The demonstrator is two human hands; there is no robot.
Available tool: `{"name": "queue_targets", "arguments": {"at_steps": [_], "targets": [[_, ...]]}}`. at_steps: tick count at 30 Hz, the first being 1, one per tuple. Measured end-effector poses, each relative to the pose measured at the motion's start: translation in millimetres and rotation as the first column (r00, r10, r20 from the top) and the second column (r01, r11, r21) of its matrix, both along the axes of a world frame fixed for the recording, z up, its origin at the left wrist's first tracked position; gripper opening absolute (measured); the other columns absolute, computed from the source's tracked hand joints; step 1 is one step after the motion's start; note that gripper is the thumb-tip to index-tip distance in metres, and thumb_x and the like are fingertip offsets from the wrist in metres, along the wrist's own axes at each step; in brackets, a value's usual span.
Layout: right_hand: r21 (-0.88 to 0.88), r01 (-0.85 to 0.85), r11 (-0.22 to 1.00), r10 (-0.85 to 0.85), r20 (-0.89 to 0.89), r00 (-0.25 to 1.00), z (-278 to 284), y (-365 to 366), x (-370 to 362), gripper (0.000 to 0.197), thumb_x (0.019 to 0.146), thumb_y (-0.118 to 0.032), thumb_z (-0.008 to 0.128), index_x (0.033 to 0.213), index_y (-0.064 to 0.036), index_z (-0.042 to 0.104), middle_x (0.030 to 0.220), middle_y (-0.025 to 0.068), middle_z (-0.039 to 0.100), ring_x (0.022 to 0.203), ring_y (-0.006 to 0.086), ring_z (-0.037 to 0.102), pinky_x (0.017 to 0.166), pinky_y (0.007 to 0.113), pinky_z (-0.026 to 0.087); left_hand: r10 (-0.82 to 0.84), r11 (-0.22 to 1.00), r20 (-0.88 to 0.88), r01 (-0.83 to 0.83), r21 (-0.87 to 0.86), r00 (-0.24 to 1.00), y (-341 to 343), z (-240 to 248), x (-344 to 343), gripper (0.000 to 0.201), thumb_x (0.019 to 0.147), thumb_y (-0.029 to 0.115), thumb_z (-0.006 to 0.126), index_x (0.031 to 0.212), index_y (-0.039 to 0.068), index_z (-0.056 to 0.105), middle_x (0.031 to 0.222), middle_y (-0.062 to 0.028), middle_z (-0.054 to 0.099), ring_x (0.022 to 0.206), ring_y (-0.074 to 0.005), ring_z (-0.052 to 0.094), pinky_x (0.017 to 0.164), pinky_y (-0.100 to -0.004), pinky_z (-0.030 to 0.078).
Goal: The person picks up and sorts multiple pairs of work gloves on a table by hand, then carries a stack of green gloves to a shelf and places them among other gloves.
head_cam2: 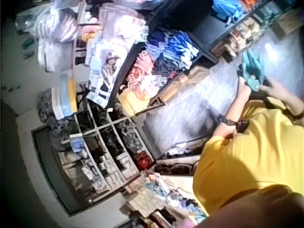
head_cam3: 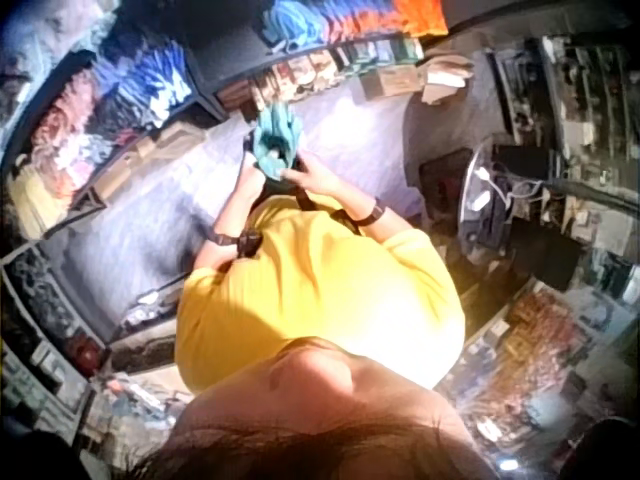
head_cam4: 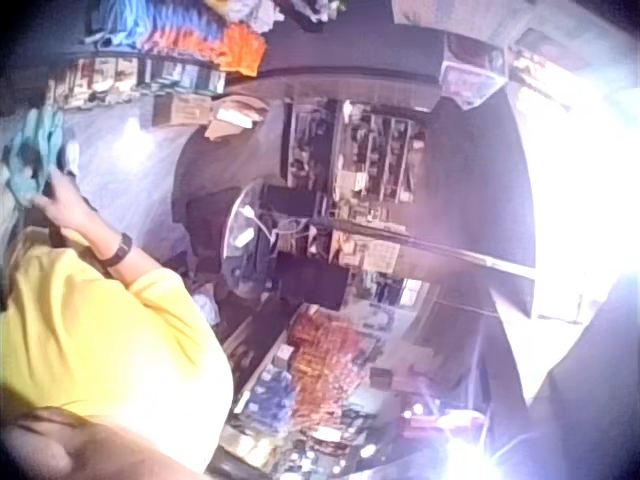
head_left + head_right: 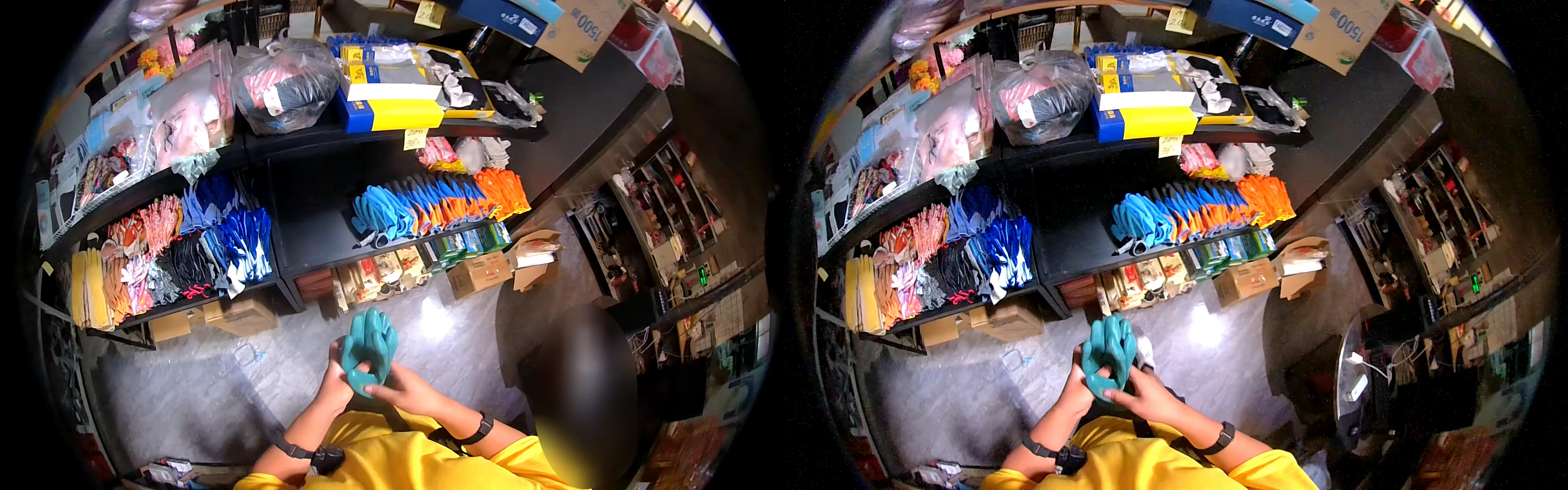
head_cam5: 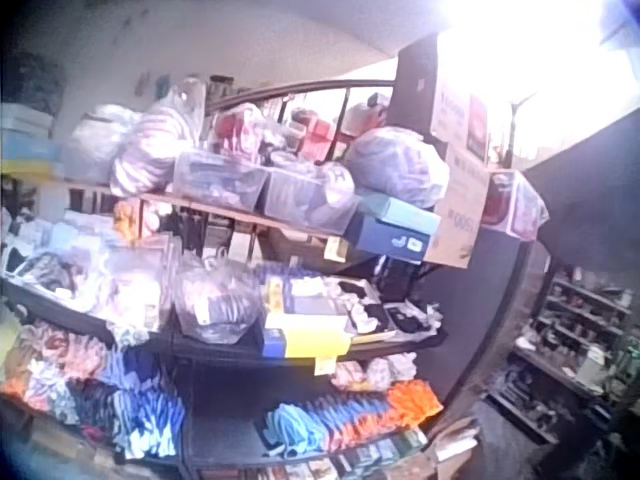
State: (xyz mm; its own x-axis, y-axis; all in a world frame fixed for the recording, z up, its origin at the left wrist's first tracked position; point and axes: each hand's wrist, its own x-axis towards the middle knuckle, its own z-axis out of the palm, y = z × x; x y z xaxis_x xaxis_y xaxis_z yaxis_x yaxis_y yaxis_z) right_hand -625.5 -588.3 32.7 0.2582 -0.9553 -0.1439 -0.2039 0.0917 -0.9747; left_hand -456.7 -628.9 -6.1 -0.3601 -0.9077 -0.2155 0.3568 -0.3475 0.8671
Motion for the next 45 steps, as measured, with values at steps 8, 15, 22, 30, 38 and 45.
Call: {"name": "queue_targets", "arguments": {"at_steps": [8, 15, 22, 30, 38, 45], "targets": [[0.192, 0.049, 0.98, -0.108, 0.309, 0.945, -90.7, -169.7, -56.1, 0.052, 0.095, -0.009, 0.063, 0.141, -0.0009, 0.041, 0.128, 0.0115, 0.057, 0.118, 0.0171, 0.05, 0.103, 0.034, 0.042, -0.137, 0.955, 0.123, 0.098, 0.282, 0.983, -124.7, -14.2, -6.7, 0.055, 0.1, 0.017, 0.056, 0.148, 0.011, 0.031, 0.127, -0.0108, 0.054, 0.11, -0.0181, 0.055, 0.093, -0.0334, 0.045], [0.403, 0.08, 0.912, -0.171, 0.195, 0.966, -158.0, -321.9, -98.3, 0.049, 0.094, -0.008, 0.062, 0.14, -0.0065, 0.046, 0.124, 0.0093, 0.061, 0.11, 0.0191, 0.055, 0.096, 0.035, 0.046, 0.114, 0.948, 0.31, -0.196, 0.249, 0.944, -180.6, 0.2, 9.4, 0.045, 0.102, 0.022, 0.051, 0.144, 0.011, 0.041, 0.113, -0.0098, 0.061, 0.094, -0.0172, 0.061, 0.081, -0.029, 0.045], [0.305, 0.167, 0.937, -0.23, 0.181, 0.956, -243.5, -427.5, -77.6, 0.049, 0.096, -0.001, 0.057, 0.142, -0.0063, 0.041, 0.126, 0.0107, 0.058, 0.115, 0.0223, 0.055, 0.1, 0.034, 0.043, 0.358, 0.796, 0.332, -0.471, 0.381, 0.873, -155.6, -23.4, 22.7, 0.039, 0.101, 0.021, 0.049, 0.137, 0.006, 0.049, 0.112, -0.0116, 0.063, 0.095, -0.0188, 0.062, 0.083, -0.0314, 0.047], [0.031, 0.242, 0.97, -0.193, -0.508, 0.84, -292.2, -499.2, -100.2, 0.062, 0.085, -0.001, 0.053, 0.142, -0.0085, 0.031, 0.107, 0.0329, 0.064, 0.102, 0.0514, 0.06, 0.086, 0.05, 0.049, 0.388, 0.68, 0.459, -0.584, 0.443, 0.799, -143.4, -21.2, 11.7, 0.042, 0.102, 0.03, 0.049, 0.137, 0.005, 0.049, 0.114, -0.0131, 0.064, 0.097, -0.0214, 0.064, 0.084, -0.033, 0.049], [-0.155, 0.262, 0.952, -0.304, -0.445, 0.842, -294.8, -500.9, -90.8, 0.068, 0.081, 0.007, 0.054, 0.142, -0.004, 0.027, 0.115, 0.0345, 0.058, 0.109, 0.05, 0.057, 0.096, 0.047, 0.045, 0.36, 0.677, 0.502, -0.59, 0.439, 0.786, -158.7, -20.1, 3.6, 0.042, 0.101, 0.032, 0.05, 0.133, 0.005, 0.052, 0.112, -0.0126, 0.064, 0.096, -0.0206, 0.064, 0.084, -0.0319, 0.049], [-0.105, 0.321, 0.941, -0.33, -0.487, 0.809, -291.2, -493.2, -77.5, 0.071, 0.075, 0.0, 0.07, 0.137, -0.0033, 0.034, 0.124, 0.028, 0.05, 0.115, 0.0448, 0.051, 0.1, 0.048, 0.042, 0.322, 0.704, 0.536, -0.576, 0.415, 0.78, -161.1, -20.0, 3.0, 0.038, 0.102, 0.029, 0.048, 0.131, 0.005, 0.053, 0.112, -0.0123, 0.064, 0.095, -0.0205, 0.065, 0.084, -0.0312, 0.049]]}}
